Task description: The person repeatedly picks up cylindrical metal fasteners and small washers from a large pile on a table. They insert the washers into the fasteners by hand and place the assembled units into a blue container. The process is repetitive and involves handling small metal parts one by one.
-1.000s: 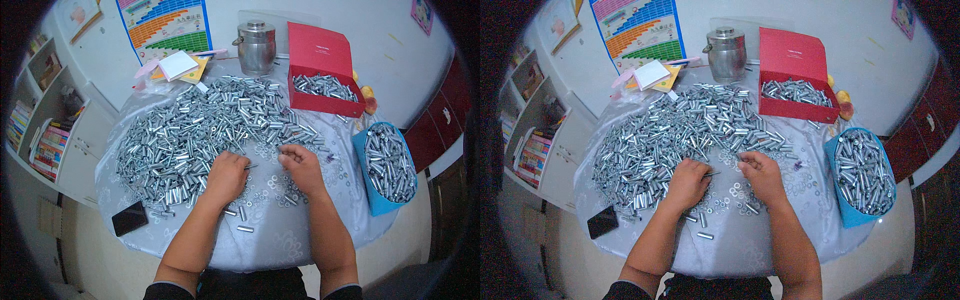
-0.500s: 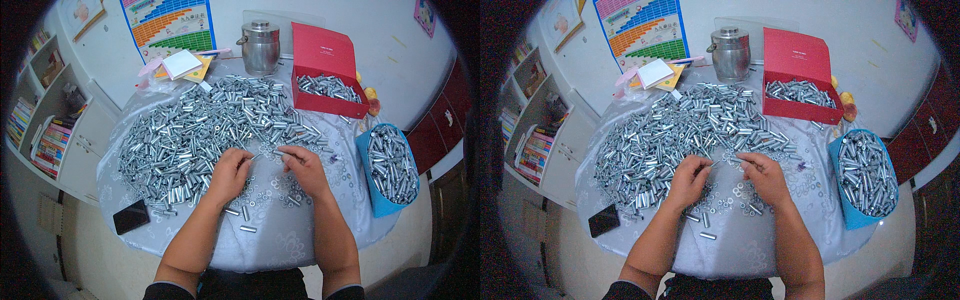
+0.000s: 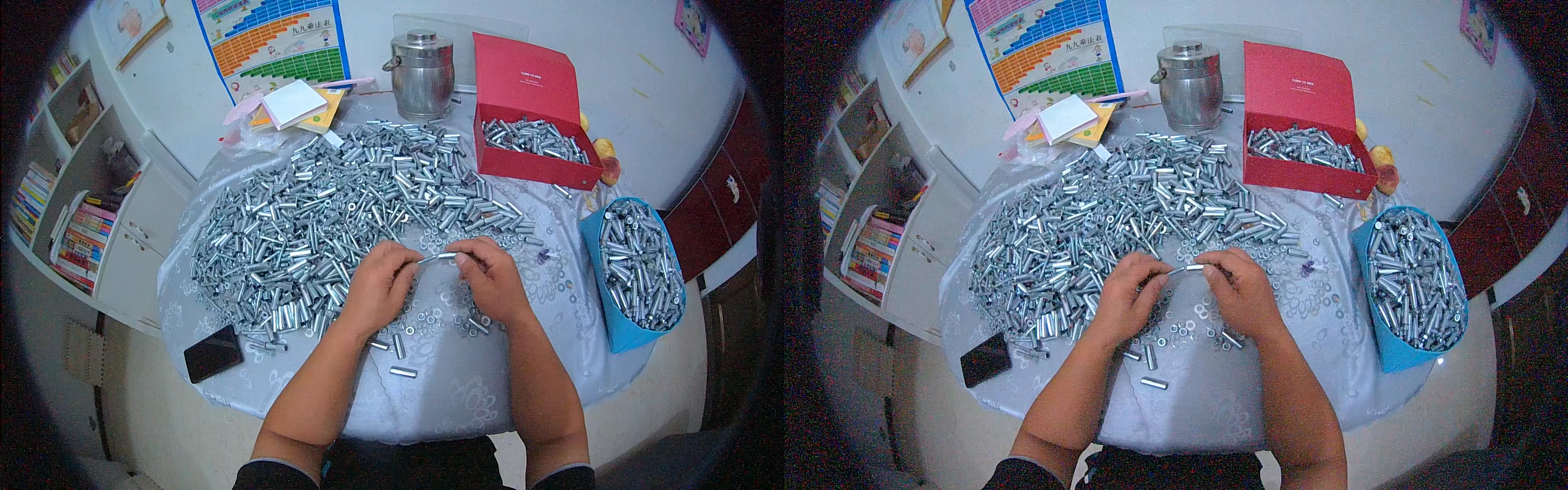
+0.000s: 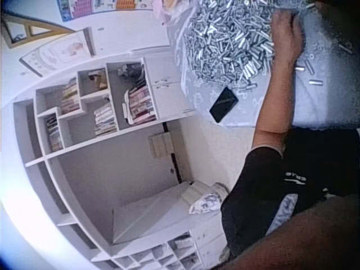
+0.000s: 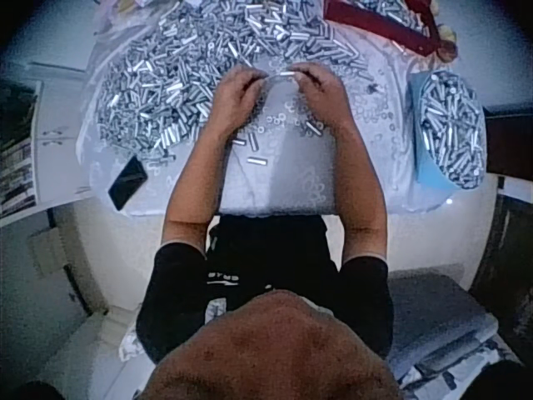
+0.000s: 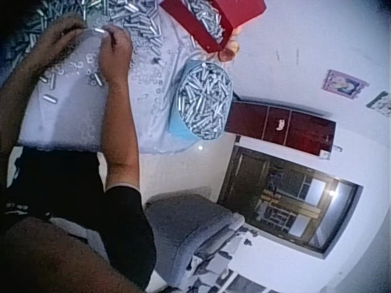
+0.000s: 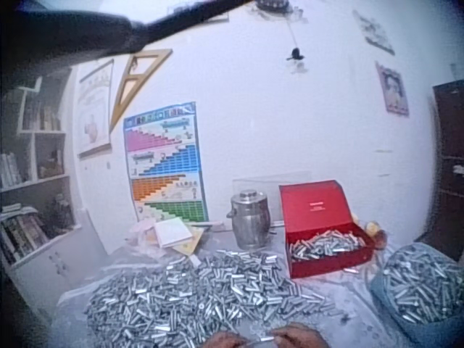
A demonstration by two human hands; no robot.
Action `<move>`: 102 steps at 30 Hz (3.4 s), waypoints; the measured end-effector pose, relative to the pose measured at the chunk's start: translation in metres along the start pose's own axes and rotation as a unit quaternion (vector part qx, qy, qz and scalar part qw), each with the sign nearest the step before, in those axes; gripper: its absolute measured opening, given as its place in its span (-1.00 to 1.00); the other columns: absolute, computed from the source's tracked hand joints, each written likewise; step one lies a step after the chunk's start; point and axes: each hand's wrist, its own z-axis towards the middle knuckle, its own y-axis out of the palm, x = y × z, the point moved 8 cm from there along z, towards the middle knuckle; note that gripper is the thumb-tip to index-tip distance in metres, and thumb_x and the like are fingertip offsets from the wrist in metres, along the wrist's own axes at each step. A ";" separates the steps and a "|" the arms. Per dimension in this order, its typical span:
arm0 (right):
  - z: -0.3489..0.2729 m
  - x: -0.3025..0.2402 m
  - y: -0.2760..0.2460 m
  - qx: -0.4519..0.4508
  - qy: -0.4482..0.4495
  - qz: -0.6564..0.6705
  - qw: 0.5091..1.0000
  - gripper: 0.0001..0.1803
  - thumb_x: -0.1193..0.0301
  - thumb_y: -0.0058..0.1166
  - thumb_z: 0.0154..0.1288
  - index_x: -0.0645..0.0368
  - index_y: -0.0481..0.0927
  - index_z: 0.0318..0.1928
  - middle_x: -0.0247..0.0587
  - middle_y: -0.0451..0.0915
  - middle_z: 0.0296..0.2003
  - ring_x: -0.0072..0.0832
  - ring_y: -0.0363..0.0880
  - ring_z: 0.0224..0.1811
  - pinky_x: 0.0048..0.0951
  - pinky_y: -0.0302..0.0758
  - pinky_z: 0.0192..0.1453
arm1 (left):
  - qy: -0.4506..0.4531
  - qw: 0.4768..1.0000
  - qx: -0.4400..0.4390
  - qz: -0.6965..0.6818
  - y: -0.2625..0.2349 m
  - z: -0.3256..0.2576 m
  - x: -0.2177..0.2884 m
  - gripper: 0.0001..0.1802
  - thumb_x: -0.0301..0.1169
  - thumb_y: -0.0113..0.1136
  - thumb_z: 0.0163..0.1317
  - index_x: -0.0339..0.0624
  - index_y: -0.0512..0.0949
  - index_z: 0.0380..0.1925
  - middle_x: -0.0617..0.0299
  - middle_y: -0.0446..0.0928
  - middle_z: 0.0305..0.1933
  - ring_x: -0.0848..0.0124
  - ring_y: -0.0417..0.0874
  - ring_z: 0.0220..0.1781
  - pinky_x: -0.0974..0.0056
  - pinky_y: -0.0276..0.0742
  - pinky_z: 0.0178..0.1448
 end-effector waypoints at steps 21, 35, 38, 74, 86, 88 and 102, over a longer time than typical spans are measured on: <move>-0.003 0.017 0.012 0.001 0.085 0.098 0.992 -0.81 0.46 0.03 0.39 0.32 0.62 -0.11 -0.17 0.67 -0.31 -0.51 0.66 -0.32 -0.47 0.58 -0.20 | -0.236 0.856 -0.014 -0.460 0.038 -0.009 -0.034 -0.61 -0.64 0.11 0.29 -0.38 0.45 0.13 -0.02 0.51 0.19 0.27 0.56 0.22 0.25 0.55 0.23; -0.007 -0.018 0.009 0.076 -0.016 -0.033 0.996 -0.86 0.44 0.11 0.31 0.29 0.58 -0.28 -0.09 0.59 -0.38 -0.29 0.60 -0.35 -0.34 0.50 -0.23 | -0.302 0.850 -0.008 -0.432 0.033 -0.016 -0.041 -0.78 -0.43 0.25 0.28 -0.35 0.60 -0.15 0.17 0.63 -0.35 0.43 0.66 -0.41 0.37 0.63 -0.29; -0.008 -0.005 0.013 0.072 0.047 -0.002 0.996 -0.85 0.43 0.09 0.32 0.28 0.59 -0.25 -0.07 0.59 -0.38 -0.24 0.60 -0.34 -0.30 0.49 -0.21 | -0.303 0.851 0.027 -0.427 0.027 -0.015 -0.041 -0.77 -0.41 0.25 0.28 -0.35 0.61 -0.15 0.18 0.63 -0.36 0.44 0.65 -0.43 0.37 0.63 -0.32; 0.013 0.012 0.031 0.056 -0.079 -0.277 0.956 -0.81 0.40 0.18 0.16 0.15 0.65 -0.20 -0.05 0.59 -0.28 -0.10 0.58 -0.20 -0.11 0.53 -0.09 | -0.308 0.840 0.202 -0.398 -0.008 -0.015 -0.060 -0.72 -0.33 0.19 0.34 -0.33 0.60 -0.08 0.12 0.65 -0.32 0.45 0.65 -0.46 0.38 0.61 -0.36; 0.023 0.012 0.041 0.010 -0.039 -0.349 0.936 -0.76 0.44 0.17 0.12 0.11 0.66 -0.15 -0.02 0.52 -0.23 -0.07 0.55 -0.15 -0.11 0.52 -0.07 | -0.305 0.836 0.213 -0.404 -0.008 -0.017 -0.061 -0.73 -0.33 0.20 0.34 -0.32 0.61 -0.11 0.13 0.66 -0.32 0.48 0.64 -0.48 0.38 0.64 -0.38; 0.020 0.008 0.039 -0.023 -0.033 -0.335 0.941 -0.76 0.44 0.16 0.12 0.11 0.67 -0.15 -0.02 0.51 -0.23 -0.07 0.55 -0.14 -0.11 0.52 -0.06 | -0.304 0.834 0.216 -0.407 -0.009 -0.018 -0.064 -0.73 -0.33 0.20 0.34 -0.32 0.61 -0.11 0.13 0.66 -0.32 0.48 0.64 -0.49 0.38 0.64 -0.38; 0.015 0.003 0.032 -0.039 -0.040 -0.305 0.951 -0.78 0.38 0.23 0.10 0.09 0.70 -0.20 -0.03 0.53 -0.24 -0.10 0.54 -0.14 -0.16 0.50 -0.02 | -0.303 0.831 0.215 -0.414 -0.010 -0.017 -0.061 -0.74 -0.32 0.20 0.34 -0.30 0.62 -0.12 0.16 0.66 -0.33 0.50 0.63 -0.48 0.41 0.61 -0.38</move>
